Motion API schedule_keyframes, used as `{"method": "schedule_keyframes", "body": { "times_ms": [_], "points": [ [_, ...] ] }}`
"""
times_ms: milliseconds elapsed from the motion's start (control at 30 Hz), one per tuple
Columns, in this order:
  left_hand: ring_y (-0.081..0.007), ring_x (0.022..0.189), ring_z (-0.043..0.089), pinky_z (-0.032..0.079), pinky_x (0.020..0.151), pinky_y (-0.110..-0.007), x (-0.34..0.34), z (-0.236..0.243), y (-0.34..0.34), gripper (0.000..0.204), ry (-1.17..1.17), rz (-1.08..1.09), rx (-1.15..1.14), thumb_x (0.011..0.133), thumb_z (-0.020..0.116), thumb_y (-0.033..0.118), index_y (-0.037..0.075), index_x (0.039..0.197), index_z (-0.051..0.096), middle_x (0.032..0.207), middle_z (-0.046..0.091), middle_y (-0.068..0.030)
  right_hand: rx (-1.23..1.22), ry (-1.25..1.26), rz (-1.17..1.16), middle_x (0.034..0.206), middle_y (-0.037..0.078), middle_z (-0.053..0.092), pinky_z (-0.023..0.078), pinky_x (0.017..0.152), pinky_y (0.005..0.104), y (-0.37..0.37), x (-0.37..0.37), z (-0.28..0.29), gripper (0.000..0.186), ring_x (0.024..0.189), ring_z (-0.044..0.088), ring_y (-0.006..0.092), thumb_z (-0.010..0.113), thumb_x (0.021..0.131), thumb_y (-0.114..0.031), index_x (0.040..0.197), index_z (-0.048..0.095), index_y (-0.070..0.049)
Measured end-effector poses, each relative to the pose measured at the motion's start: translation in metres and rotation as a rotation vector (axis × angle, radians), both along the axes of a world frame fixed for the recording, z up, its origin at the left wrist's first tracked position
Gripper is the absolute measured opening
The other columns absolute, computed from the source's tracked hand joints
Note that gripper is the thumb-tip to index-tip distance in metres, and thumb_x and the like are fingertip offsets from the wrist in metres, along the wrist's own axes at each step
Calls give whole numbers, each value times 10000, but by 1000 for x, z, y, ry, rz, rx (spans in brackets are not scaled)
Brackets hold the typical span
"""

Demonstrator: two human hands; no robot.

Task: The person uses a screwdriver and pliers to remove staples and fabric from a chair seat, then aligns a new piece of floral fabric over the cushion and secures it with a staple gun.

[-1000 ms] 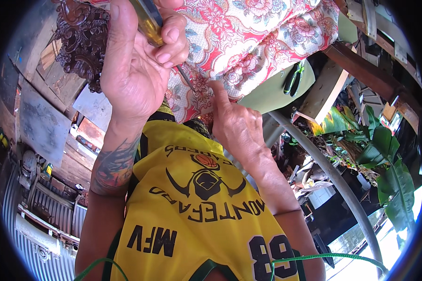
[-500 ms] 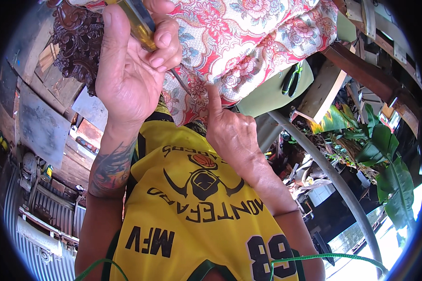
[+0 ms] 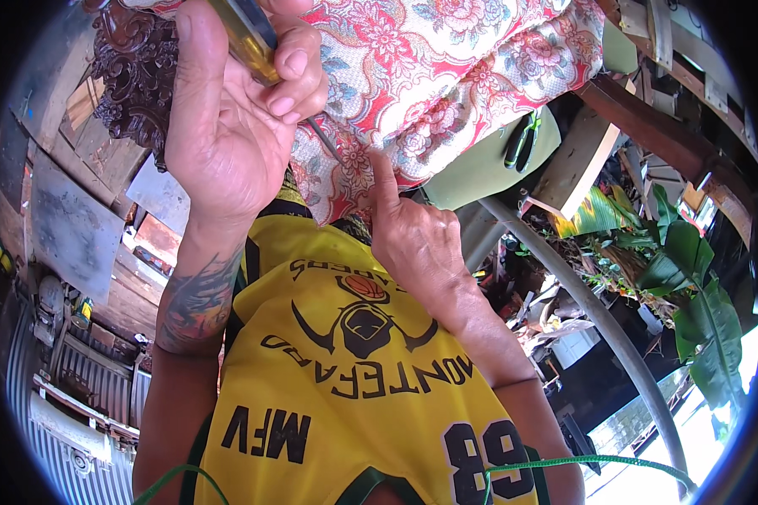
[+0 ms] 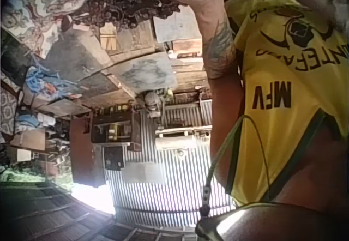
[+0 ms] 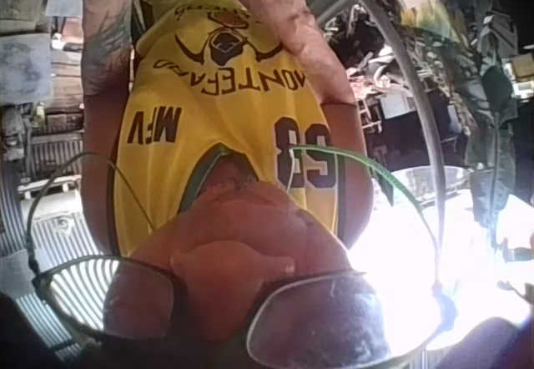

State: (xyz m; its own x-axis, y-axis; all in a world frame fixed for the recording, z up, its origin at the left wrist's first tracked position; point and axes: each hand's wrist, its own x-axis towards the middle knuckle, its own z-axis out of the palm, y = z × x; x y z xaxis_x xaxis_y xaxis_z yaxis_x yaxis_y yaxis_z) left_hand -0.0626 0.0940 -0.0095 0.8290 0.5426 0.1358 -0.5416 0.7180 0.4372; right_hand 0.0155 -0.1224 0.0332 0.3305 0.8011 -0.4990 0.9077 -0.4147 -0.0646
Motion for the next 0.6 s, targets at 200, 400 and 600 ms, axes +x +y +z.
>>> {"method": "schedule_keyframes", "body": {
  "times_ms": [200,400,600],
  "points": [
    [-110,775,381,343,731,-271,10,12,-9,669,-52,16,20,1111,291,558,-3,1424,478,967,490,-25,44,141,-150,674,116,694,562,566,389,0,13,6,531,591,706,291,666,980,-220,1459,537,-30],
    [-85,686,442,403,633,-263,43,15,-39,469,95,207,-60,1125,364,489,67,1049,554,801,505,-3,505,-18,-708,909,206,729,586,654,420,-24,83,5,169,772,735,341,673,978,-145,1078,743,-28],
    [-44,562,316,302,505,-222,76,-7,-32,479,-1,87,314,1129,345,506,109,928,524,733,463,32,281,-374,-738,1246,324,637,474,1049,480,-92,206,-72,808,1238,588,444,730,892,-560,1385,583,63]
  ]
}}
